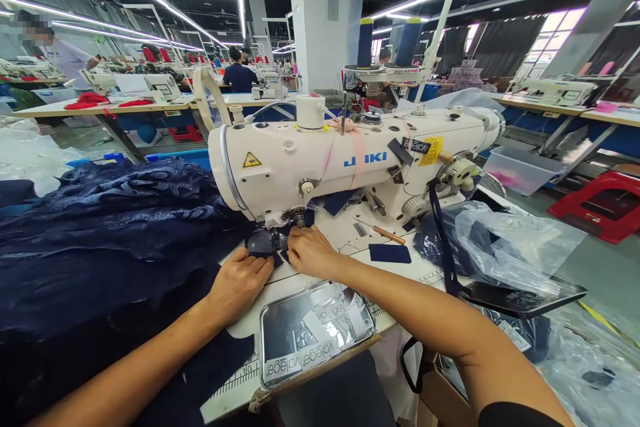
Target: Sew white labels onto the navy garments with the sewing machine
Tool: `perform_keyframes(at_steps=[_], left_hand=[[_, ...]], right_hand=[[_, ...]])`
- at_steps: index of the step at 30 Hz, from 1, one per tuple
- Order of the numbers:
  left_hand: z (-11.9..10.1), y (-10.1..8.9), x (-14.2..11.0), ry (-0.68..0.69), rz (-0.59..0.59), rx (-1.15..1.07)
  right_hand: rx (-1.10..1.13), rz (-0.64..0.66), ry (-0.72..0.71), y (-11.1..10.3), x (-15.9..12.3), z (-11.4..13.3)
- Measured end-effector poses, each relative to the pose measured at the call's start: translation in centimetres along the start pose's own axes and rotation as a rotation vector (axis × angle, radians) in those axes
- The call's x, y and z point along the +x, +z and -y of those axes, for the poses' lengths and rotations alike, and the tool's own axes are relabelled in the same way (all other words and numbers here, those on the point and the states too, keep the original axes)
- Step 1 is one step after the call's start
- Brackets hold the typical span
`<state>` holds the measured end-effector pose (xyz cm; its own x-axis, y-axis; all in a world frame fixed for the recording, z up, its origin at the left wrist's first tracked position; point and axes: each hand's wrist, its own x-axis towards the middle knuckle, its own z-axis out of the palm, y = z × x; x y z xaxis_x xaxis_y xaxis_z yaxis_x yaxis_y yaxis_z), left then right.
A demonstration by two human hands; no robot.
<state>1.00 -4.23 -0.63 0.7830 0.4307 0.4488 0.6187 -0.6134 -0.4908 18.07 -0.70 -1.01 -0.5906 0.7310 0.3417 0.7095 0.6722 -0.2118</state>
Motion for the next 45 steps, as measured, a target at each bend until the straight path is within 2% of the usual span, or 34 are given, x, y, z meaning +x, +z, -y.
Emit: perform_keyframes(at_steps=[6,11,17,22,26,38,41,45], left_hand=[[-0.1,0.3,0.3,0.003,-0.038,0.02],[-0.3,0.4,0.6,0.008,0.027,-0.036],[-0.4,0.3,0.7,0.029,0.09,-0.033],[-0.4,0.5,0.8,0.043,0.086,-0.005],[-0.3,0.8,0.7,0.069,0.043,0.017],[-0.3,0.7,0.8,0.101,0.023,0.029],[-0.5,1.2,0.7,0.087,0.012,0.022],[-0.5,1.0,0.7,0.058,0.03,-0.013]], right_hand=[[0.316,-0.022,0.114,0.7,0.6,0.0],[0.364,-0.061,0.122,0.9,0.4,0.1],[0.322,-0.091,0.079,1.0,0.1,0.1],[0.459,-0.022,-0.02,0.4,-0.3,-0.7],[0.364,0.033,-0.095,0.0,-0.7,-1.0],[0.264,0.048,-0.138,-0.1,-0.9,-1.0],[0.159,0.044,-0.165,0.0,-1.1,-0.6],[-0.091,0.059,-0.185,0.3,-1.6,0.6]])
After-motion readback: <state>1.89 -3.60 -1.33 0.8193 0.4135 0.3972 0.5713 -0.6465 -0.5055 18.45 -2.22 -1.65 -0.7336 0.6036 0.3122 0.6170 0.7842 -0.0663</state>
